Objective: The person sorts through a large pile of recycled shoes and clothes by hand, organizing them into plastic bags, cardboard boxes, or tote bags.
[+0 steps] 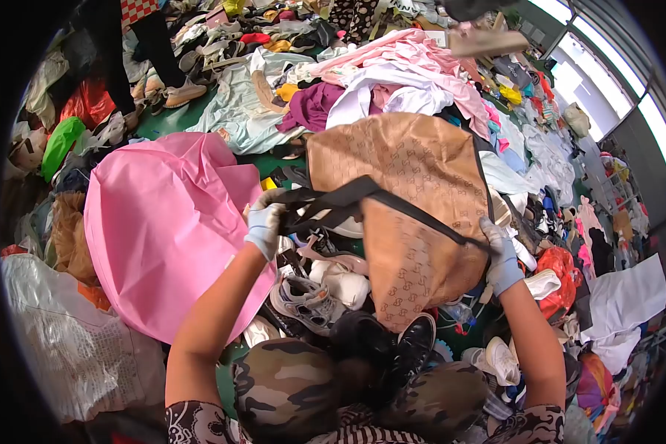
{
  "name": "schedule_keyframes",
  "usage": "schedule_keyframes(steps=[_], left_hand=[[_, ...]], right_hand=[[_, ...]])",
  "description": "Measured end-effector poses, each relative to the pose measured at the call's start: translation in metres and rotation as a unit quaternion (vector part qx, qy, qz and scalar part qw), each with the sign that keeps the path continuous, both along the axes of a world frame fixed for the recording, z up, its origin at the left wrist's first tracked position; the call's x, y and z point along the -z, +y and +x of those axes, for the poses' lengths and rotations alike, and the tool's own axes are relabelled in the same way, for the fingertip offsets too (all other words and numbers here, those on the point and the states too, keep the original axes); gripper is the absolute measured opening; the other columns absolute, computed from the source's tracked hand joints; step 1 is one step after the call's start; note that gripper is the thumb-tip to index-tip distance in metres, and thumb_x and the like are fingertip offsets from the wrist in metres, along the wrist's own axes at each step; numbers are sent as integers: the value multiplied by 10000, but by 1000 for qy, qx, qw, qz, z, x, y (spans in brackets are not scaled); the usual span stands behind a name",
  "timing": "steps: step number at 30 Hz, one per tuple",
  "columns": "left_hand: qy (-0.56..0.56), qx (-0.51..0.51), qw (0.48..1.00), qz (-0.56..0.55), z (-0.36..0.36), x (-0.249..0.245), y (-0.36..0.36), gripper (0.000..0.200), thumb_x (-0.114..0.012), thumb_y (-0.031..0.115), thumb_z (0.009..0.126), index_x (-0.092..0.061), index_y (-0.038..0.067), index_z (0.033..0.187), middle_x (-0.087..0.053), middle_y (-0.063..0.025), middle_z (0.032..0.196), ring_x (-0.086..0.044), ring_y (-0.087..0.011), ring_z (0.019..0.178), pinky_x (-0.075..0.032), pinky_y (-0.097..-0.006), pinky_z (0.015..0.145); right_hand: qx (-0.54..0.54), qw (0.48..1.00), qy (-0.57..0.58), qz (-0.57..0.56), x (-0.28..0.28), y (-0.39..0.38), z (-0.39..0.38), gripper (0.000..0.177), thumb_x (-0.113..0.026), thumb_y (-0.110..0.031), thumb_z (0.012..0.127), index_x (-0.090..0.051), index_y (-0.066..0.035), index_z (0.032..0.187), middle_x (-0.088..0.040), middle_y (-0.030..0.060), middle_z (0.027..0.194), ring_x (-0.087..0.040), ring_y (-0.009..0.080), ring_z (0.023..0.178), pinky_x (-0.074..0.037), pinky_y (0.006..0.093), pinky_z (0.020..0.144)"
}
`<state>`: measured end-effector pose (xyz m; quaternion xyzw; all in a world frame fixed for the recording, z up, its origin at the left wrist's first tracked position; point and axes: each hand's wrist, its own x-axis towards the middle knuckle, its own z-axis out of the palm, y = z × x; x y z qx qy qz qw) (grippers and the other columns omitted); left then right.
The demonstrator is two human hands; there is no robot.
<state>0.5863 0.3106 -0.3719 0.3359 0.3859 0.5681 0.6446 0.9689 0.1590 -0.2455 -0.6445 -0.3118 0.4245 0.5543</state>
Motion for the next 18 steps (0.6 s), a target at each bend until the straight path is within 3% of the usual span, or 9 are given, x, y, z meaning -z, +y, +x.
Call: schedule_keyframes(steps=[5, 6, 9, 10, 12, 13, 15, 17, 18], left_hand=[[3, -49, 999, -19, -62, 22, 17, 295, -431, -70, 790, -603, 40, 1003, -629, -58, 865, -607, -140, 715, -512, -246, 646], [-4, -79, 997, 3, -60, 20, 21, 304, -432, -62, 802, -605, 56, 1022, -628, -45, 856, -601, -131, 699, -503, -244, 606], [62, -61, 993, -79, -78, 16, 39, 290, -420, 17, 853, -601, 88, 1067, -613, -31, 789, -587, -132, 633, -498, -251, 556], [75, -32, 994, -76, -87, 14, 35, 291, -413, 31, 860, -602, 92, 1073, -606, -29, 774, -587, -133, 637, -496, -255, 550], [112, 74, 985, -113, -100, 30, 35, 257, -433, 95, 888, -598, 79, 1084, -594, -23, 756, -588, -137, 664, -494, -248, 569], [-46, 200, 974, -99, -134, 102, 67, 260, -478, 177, 898, -592, 64, 1103, -625, -42, 843, -612, -162, 726, -516, -259, 642], [28, 188, 967, -170, -108, 59, 11, 397, -435, 354, 914, -562, 85, 1176, -646, -98, 1025, -651, -244, 809, -544, -373, 761], [2, 184, 950, -252, -138, 98, -1, 478, -362, 450, 910, -520, 124, 1222, -661, -150, 927, -645, -325, 685, -551, -463, 690], [13, 232, 956, -177, -145, 111, -11, 513, -334, 487, 907, -540, 102, 1177, -662, -169, 840, -645, -326, 690, -550, -457, 658]], right_hand=[[-2, 999, -33, 10, 32, -5, 41, 401, -589, -322, 885, -553, -12, 1136, -610, 55, 1041, -588, 130, 892, -447, 245, 827], [29, 989, -146, 7, 22, -4, 19, 321, -615, -311, 863, -594, -60, 1062, -613, 7, 910, -561, 99, 787, -451, 249, 733], [-40, 990, -137, -13, 21, 2, 30, 345, -590, -339, 875, -587, -54, 1070, -599, -4, 914, -538, 89, 793, -433, 248, 755], [-60, 964, -251, -63, 9, -2, 21, 376, -558, -350, 887, -570, -47, 1109, -599, -8, 943, -539, 96, 854, -427, 267, 796], [-141, 911, -383, -65, 22, -16, 27, 500, -544, -415, 867, -584, 49, 1047, -633, 161, 947, -583, 244, 888, -437, 331, 790], [-196, 896, -372, -145, 21, -25, 22, 542, -541, -438, 857, -594, 77, 1018, -631, 215, 973, -593, 303, 915, -443, 345, 796], [-225, 934, -220, -172, 31, -51, -10, 485, -593, -387, 835, -603, 57, 1030, -641, 159, 949, -590, 276, 881, -439, 355, 792], [-219, 955, -107, -167, 91, -81, -32, 446, -588, -358, 841, -596, 21, 1075, -624, 178, 1012, -588, 293, 896, -426, 375, 813], [-272, 924, -153, -223, 102, -95, -41, 456, -564, -367, 853, -590, 31, 1075, -617, 201, 1013, -584, 318, 900, -424, 387, 817]])
